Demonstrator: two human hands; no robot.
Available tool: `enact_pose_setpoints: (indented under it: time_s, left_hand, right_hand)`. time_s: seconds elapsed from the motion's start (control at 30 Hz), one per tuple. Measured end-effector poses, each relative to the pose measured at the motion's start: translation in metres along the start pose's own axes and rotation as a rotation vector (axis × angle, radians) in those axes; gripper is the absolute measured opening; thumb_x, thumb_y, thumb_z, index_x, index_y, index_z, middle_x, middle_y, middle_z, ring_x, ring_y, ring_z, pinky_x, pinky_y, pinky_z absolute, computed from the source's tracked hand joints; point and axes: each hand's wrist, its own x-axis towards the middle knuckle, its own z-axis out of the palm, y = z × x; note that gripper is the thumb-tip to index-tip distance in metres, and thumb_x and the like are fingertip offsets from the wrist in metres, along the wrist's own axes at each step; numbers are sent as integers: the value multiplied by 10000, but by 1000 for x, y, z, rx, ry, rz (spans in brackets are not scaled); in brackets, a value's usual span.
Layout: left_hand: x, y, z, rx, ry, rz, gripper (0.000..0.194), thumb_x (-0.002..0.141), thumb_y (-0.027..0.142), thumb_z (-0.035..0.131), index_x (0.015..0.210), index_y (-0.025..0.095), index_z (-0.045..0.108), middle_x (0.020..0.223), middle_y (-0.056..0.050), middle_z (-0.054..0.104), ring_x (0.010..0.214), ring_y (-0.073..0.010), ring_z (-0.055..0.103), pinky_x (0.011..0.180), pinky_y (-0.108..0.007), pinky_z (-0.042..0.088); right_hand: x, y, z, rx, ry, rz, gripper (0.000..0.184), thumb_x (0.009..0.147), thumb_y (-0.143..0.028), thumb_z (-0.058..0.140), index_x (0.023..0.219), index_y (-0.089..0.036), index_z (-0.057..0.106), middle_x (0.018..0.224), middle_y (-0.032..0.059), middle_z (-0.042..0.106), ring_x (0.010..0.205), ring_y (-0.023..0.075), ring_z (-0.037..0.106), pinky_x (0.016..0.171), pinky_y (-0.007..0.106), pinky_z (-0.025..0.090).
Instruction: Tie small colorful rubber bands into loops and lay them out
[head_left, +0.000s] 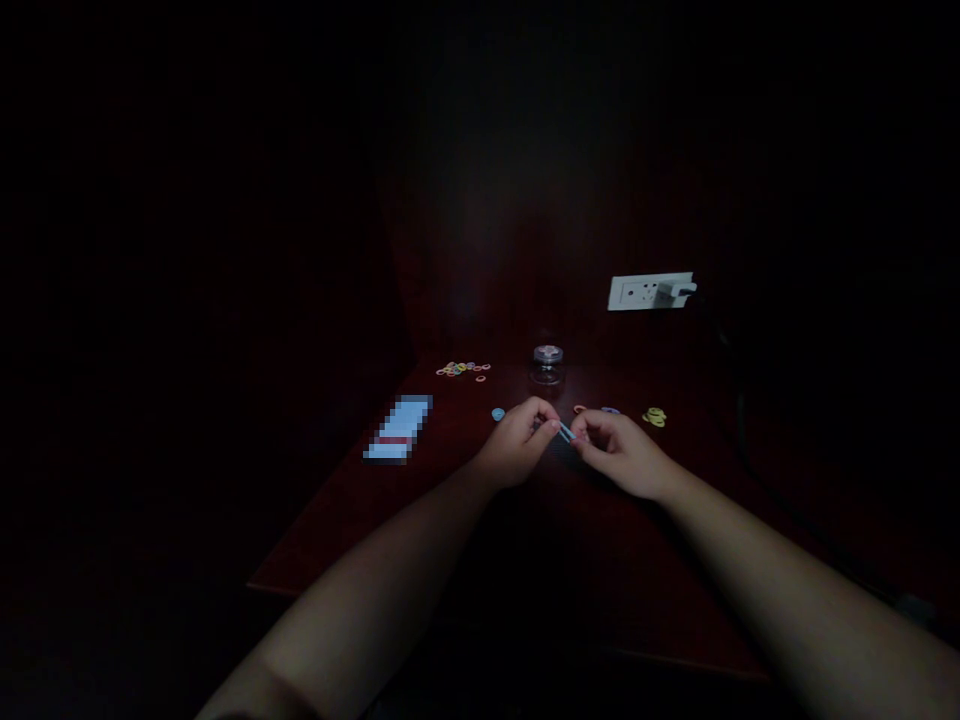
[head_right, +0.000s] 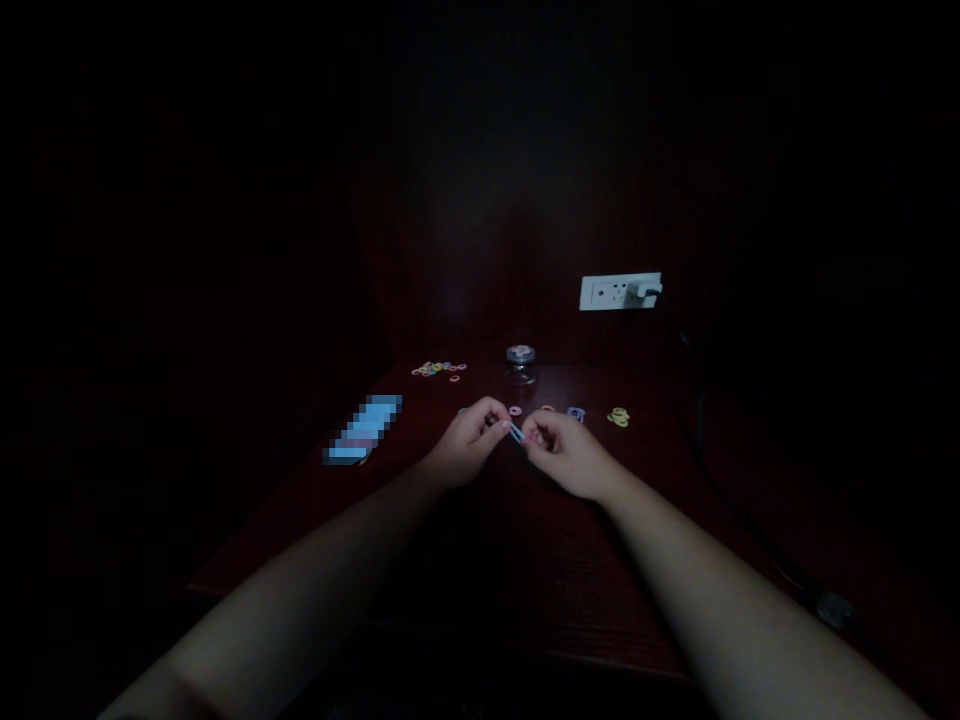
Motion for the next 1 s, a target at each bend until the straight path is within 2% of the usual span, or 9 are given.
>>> enact_pose_setpoints:
  time_s: [0.17,0.37,0.57,0.83,1.0]
  left_hand:
    - [1,-2,2,-66,-9,-3,156,875,297,491,891,150,541,854,-20,590,747,-111,529,671,-222,417]
    - [3,-1,4,-191,12,-75,195,834,330,563,884,143,536,795,-7,574,660,-89,500,587,-198,399]
    - [1,-6,8,-170,-25,-60,177,838,315,559,887,145,546,823,-15,592,679,-91,516,605,-202,406]
    - [0,-1,4,-112,-82,-3,227,825,305,579,990,150,587,886,-28,607,753,-106,531,643,-205,409]
    - [0,-1,2,-67,-70,-24,168,822,301,577,879,144,590,763,5,570,655,-85,479,605,-199,386]
  right_hand:
    - [0,1,2,22,21,13,133,817,-282,561,718,-196,537,601,-27,451,563,123,421,634,287,447]
    - [0,1,6,41,68,16,159,814,-347,589,790,-190,581,661,2,499,617,139,457,590,271,419]
    - [1,3,4,77,126,43,184,834,-360,569,790,-182,587,687,12,545,641,147,489,611,275,415]
    - [1,3,4,43,74,-7,153,827,-303,571,744,-175,574,656,-5,505,606,126,438,576,253,370]
    - [-1,4,4,48,38,13,157,829,-268,544,703,-182,510,608,-29,433,569,112,380,548,247,341]
